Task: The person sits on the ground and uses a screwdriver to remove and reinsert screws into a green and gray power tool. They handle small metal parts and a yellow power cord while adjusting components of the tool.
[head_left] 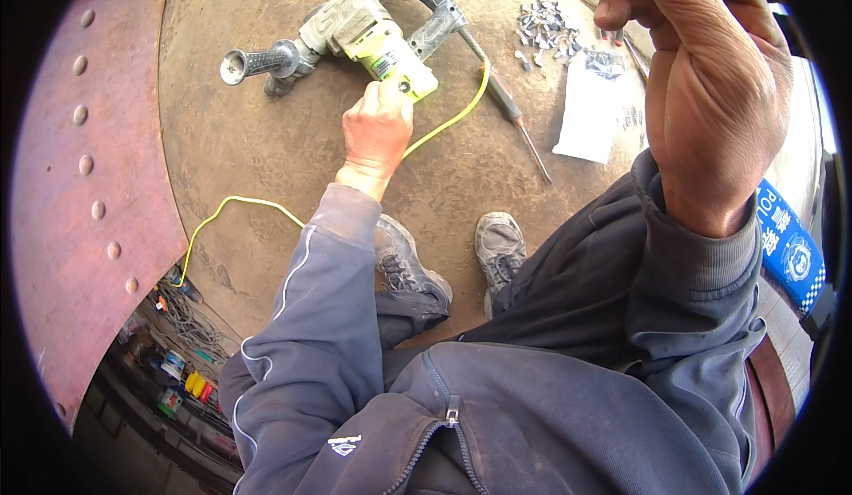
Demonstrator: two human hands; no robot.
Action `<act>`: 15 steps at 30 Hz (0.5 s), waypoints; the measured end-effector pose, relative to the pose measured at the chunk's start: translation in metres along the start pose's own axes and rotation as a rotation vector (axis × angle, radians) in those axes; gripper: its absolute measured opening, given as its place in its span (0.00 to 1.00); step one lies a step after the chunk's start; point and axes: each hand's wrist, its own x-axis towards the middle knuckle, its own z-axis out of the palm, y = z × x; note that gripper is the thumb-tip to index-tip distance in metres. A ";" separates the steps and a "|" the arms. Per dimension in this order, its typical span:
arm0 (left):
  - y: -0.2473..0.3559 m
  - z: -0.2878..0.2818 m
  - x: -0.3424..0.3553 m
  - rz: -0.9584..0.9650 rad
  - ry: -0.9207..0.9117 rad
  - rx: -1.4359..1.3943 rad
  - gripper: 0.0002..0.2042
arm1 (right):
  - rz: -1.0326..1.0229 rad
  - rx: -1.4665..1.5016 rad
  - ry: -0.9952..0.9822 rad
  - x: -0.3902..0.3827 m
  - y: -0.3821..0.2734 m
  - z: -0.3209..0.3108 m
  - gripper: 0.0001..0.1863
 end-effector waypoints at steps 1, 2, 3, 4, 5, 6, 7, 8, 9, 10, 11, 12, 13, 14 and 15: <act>0.000 0.001 0.001 0.004 -0.005 0.000 0.08 | 0.002 0.000 0.001 0.001 -0.001 0.000 0.16; 0.000 0.000 0.002 0.008 -0.011 0.004 0.08 | 0.002 0.001 0.001 0.001 -0.002 0.001 0.16; 0.000 -0.001 0.003 0.011 -0.017 0.008 0.08 | 0.004 0.005 0.002 0.001 -0.002 0.001 0.16; 0.000 -0.001 0.004 0.013 -0.021 0.001 0.09 | 0.007 0.005 0.002 0.001 -0.002 0.001 0.15; 0.000 -0.001 0.004 0.016 -0.025 -0.004 0.09 | 0.008 0.008 0.006 0.001 -0.001 0.001 0.15; 0.001 -0.002 0.005 0.018 -0.028 -0.010 0.09 | 0.010 0.013 0.005 0.001 -0.001 0.002 0.15; 0.001 -0.002 0.005 0.016 -0.027 -0.011 0.10 | 0.012 0.016 0.005 0.001 -0.001 0.002 0.15; 0.001 -0.002 0.005 0.015 -0.026 -0.013 0.10 | 0.015 0.018 0.006 0.001 -0.001 0.002 0.15; 0.001 -0.002 0.005 0.013 -0.024 -0.015 0.10 | 0.016 0.019 0.007 0.001 -0.001 0.003 0.15; 0.002 -0.002 0.005 0.005 -0.023 -0.022 0.11 | 0.018 0.025 0.007 0.001 -0.002 0.003 0.15; 0.002 -0.002 0.005 -0.004 -0.021 -0.029 0.11 | 0.018 0.024 0.008 0.001 -0.002 0.003 0.15; 0.002 -0.002 0.005 -0.012 -0.019 -0.035 0.11 | 0.018 0.028 0.011 0.002 -0.003 0.003 0.15; 0.001 -0.002 0.005 -0.010 -0.018 -0.043 0.10 | 0.019 0.032 0.009 0.002 -0.003 0.003 0.15; 0.002 -0.001 0.005 -0.009 -0.018 -0.052 0.10 | 0.020 0.034 0.010 0.002 -0.004 0.004 0.15; 0.002 -0.001 0.005 -0.007 -0.017 -0.061 0.09 | 0.021 0.037 0.010 0.002 -0.003 0.004 0.15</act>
